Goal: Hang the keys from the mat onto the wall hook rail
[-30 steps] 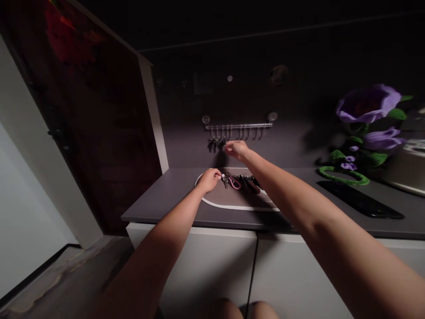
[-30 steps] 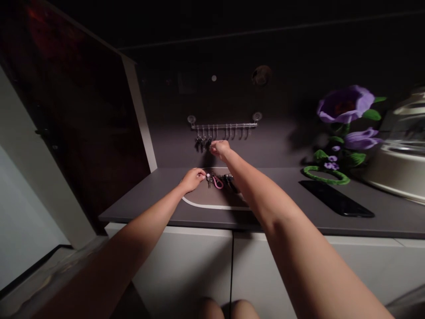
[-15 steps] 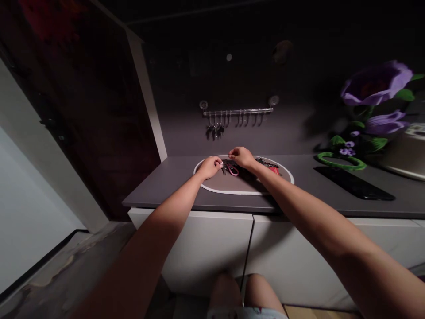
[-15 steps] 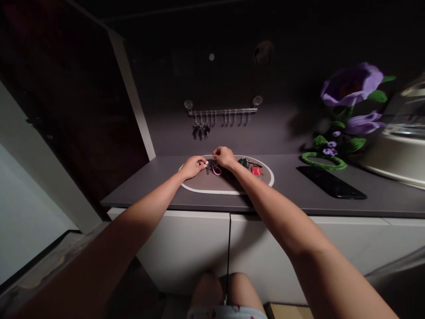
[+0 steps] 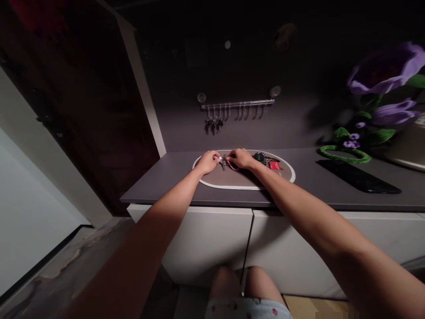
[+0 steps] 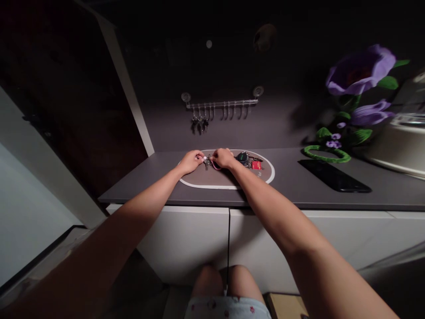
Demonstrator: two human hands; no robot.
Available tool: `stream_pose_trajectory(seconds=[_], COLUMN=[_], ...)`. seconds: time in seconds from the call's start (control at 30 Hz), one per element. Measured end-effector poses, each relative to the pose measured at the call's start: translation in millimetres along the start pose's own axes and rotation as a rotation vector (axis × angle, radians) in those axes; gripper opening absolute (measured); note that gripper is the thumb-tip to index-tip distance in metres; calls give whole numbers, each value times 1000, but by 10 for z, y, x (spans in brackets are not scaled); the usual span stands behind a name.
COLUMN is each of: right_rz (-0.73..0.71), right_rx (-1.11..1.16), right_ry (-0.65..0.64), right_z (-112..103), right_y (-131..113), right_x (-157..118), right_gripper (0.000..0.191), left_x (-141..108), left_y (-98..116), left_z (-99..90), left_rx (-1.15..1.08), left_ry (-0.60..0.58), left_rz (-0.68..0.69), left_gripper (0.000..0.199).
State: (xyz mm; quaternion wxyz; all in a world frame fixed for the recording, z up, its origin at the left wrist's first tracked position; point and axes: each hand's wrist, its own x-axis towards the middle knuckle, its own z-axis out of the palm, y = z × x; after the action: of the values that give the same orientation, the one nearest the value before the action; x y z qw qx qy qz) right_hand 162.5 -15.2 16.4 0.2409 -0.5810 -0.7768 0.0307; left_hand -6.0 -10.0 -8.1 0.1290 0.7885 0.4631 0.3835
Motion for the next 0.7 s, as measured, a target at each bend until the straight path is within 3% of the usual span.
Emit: stream_pose_trajectory(seconds=[0.2,0.4,0.57,0.7], right_rz=[-28,-132,-240,-247], right_rx=[135,324,547,653], right_ry=[11,17,32,48], right_z=[-19,-57,-54,-71], right_y=[-22,-81,-96,-124], right_x=[-15,-54,-65,-80], right_gripper=[13,13,17,21], left_x=[26,44,34,22], left_y=[-22,10,82,117], left_z=[0,-16,-63,-82], left_rx=[-36,-345,-647,-815], left_ry=[68,109,-3,-103], left_rz=[-37,-164,-258,-251], left_gripper=[16,21,23,15])
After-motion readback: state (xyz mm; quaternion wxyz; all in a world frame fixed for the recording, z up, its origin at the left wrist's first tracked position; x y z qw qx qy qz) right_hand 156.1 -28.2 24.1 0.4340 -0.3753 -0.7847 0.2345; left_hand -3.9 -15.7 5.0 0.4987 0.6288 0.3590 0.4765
